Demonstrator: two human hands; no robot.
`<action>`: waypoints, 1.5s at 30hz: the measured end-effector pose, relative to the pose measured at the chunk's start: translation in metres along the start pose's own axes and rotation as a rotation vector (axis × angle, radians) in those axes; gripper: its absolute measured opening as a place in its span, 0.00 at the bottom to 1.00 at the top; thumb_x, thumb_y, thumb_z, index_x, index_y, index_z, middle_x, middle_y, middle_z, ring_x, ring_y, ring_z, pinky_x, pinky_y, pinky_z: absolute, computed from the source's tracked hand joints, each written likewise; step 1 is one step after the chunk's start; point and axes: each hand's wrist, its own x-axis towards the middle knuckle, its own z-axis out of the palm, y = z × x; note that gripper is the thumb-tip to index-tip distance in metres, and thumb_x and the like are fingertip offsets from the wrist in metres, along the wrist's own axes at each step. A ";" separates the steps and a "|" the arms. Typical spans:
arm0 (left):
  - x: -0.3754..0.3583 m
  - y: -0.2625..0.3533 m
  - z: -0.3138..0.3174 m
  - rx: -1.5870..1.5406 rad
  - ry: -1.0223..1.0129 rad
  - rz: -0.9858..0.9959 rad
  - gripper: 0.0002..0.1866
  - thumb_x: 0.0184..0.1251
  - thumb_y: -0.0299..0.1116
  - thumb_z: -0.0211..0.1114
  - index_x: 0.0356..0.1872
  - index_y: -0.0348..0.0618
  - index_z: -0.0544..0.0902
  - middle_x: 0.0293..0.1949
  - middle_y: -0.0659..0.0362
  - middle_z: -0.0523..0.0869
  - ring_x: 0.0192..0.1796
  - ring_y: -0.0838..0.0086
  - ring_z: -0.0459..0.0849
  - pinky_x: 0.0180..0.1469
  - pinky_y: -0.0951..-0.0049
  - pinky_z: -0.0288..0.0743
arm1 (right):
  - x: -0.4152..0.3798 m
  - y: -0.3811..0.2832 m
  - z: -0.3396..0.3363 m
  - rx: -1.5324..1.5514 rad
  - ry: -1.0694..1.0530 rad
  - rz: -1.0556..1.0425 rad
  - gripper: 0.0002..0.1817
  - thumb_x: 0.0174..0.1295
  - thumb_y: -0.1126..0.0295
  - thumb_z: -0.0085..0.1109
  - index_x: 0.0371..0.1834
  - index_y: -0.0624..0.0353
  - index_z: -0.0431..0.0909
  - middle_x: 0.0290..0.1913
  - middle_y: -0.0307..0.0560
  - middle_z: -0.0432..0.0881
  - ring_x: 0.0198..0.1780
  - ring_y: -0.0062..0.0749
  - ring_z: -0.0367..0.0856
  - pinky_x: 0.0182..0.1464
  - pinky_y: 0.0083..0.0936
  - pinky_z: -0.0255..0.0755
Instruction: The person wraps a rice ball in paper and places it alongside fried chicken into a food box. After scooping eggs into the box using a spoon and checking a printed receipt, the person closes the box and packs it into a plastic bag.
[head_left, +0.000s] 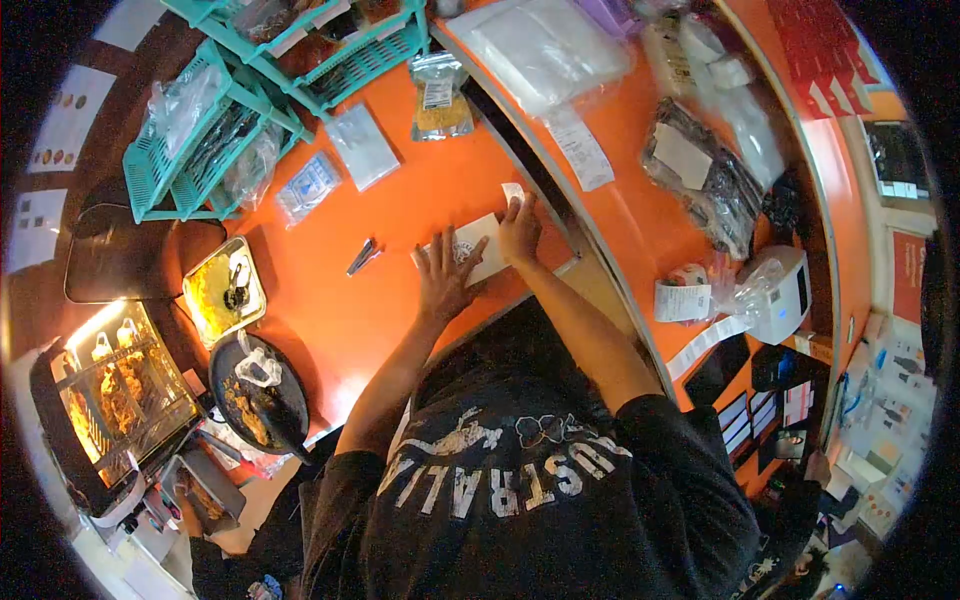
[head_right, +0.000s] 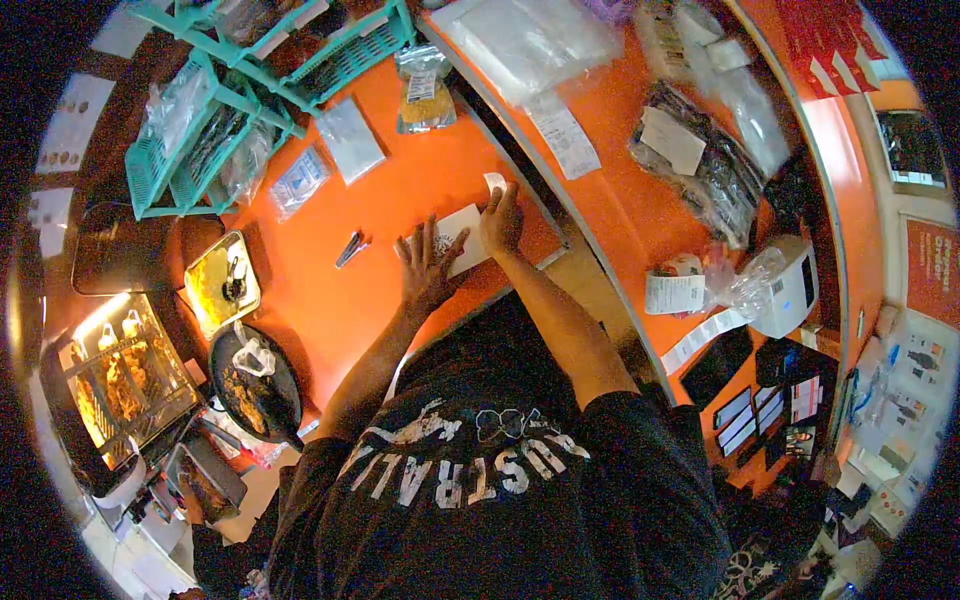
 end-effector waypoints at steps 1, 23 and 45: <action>0.001 -0.001 0.000 -0.003 -0.010 -0.001 0.46 0.48 0.63 0.69 0.72 0.75 0.63 0.73 0.43 0.57 0.69 0.45 0.62 0.62 0.28 0.55 | 0.000 -0.001 0.000 0.002 0.004 -0.003 0.16 0.74 0.59 0.41 0.55 0.60 0.63 0.37 0.68 0.79 0.37 0.67 0.78 0.39 0.54 0.69; -0.002 -0.010 0.005 -0.067 0.003 -0.001 0.49 0.39 0.48 0.77 0.71 0.74 0.66 0.73 0.49 0.58 0.68 0.48 0.63 0.63 0.32 0.57 | -0.064 -0.038 -0.075 -0.406 -0.703 -0.751 0.15 0.63 0.57 0.59 0.36 0.59 0.83 0.43 0.52 0.78 0.51 0.46 0.77 0.52 0.40 0.75; -0.003 -0.011 0.002 -0.067 -0.022 0.004 0.57 0.35 0.43 0.79 0.74 0.73 0.59 0.74 0.48 0.57 0.69 0.49 0.62 0.63 0.34 0.56 | -0.070 -0.002 -0.087 -0.475 -0.452 -0.055 0.34 0.62 0.37 0.54 0.23 0.61 0.85 0.24 0.58 0.84 0.31 0.47 0.86 0.34 0.40 0.75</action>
